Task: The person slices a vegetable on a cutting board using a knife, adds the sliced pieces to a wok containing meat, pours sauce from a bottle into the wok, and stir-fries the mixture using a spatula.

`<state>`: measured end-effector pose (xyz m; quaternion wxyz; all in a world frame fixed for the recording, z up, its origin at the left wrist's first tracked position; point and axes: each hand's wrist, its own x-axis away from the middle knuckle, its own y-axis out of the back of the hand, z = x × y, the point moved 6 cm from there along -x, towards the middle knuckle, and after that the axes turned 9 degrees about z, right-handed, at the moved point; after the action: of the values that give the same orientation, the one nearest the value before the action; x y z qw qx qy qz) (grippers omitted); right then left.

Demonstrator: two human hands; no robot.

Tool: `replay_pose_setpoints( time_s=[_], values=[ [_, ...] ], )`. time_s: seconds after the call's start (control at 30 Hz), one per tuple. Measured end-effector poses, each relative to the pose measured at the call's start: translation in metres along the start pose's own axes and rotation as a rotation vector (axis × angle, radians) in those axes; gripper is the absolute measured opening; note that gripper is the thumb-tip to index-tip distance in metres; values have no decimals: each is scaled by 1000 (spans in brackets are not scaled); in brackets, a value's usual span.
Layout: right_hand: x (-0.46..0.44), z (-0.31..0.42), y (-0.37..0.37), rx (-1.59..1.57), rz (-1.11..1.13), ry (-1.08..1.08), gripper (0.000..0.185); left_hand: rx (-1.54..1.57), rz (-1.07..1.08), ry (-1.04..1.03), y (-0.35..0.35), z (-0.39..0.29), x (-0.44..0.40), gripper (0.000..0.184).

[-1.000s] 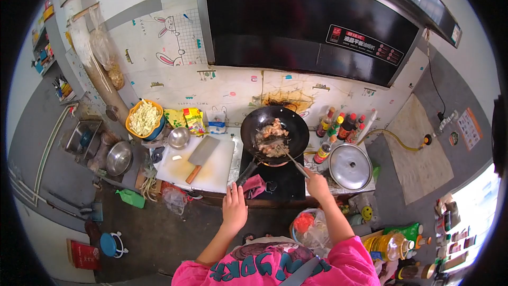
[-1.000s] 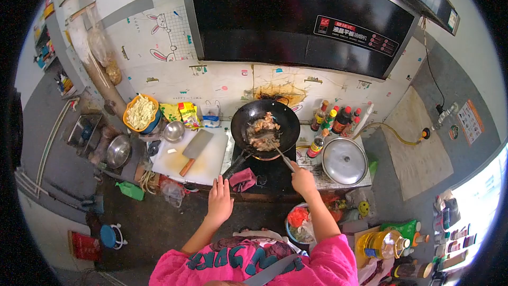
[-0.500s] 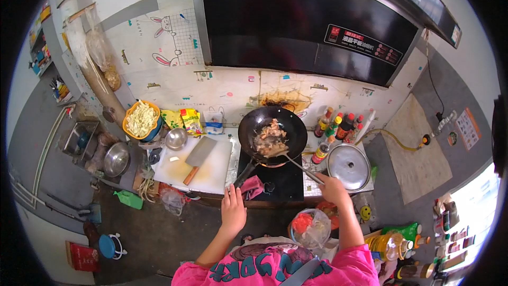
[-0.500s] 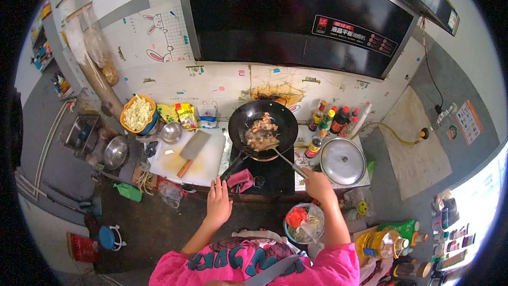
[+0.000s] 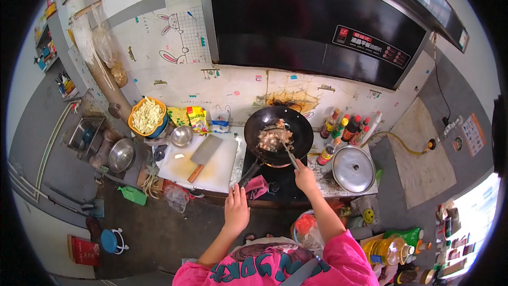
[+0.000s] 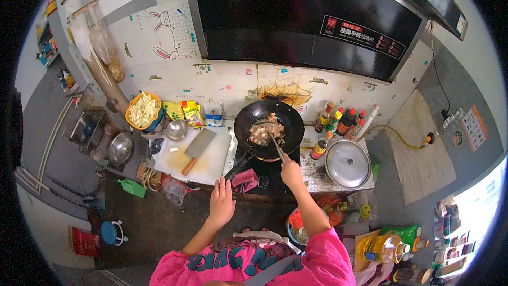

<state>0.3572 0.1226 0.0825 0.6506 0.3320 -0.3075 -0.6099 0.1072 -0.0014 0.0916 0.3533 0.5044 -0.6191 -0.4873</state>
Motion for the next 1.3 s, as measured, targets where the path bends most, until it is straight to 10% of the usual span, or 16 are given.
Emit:
replay_pose_setpoints(
  time_s=[0.9,1.3],
  values=[
    [4,3,3,18,74,-56,46,15,2,-15,2,2,1,77],
    [73,19,117,114,151,-121,43,17,-18,-10,4,2,1,76]
  ],
)
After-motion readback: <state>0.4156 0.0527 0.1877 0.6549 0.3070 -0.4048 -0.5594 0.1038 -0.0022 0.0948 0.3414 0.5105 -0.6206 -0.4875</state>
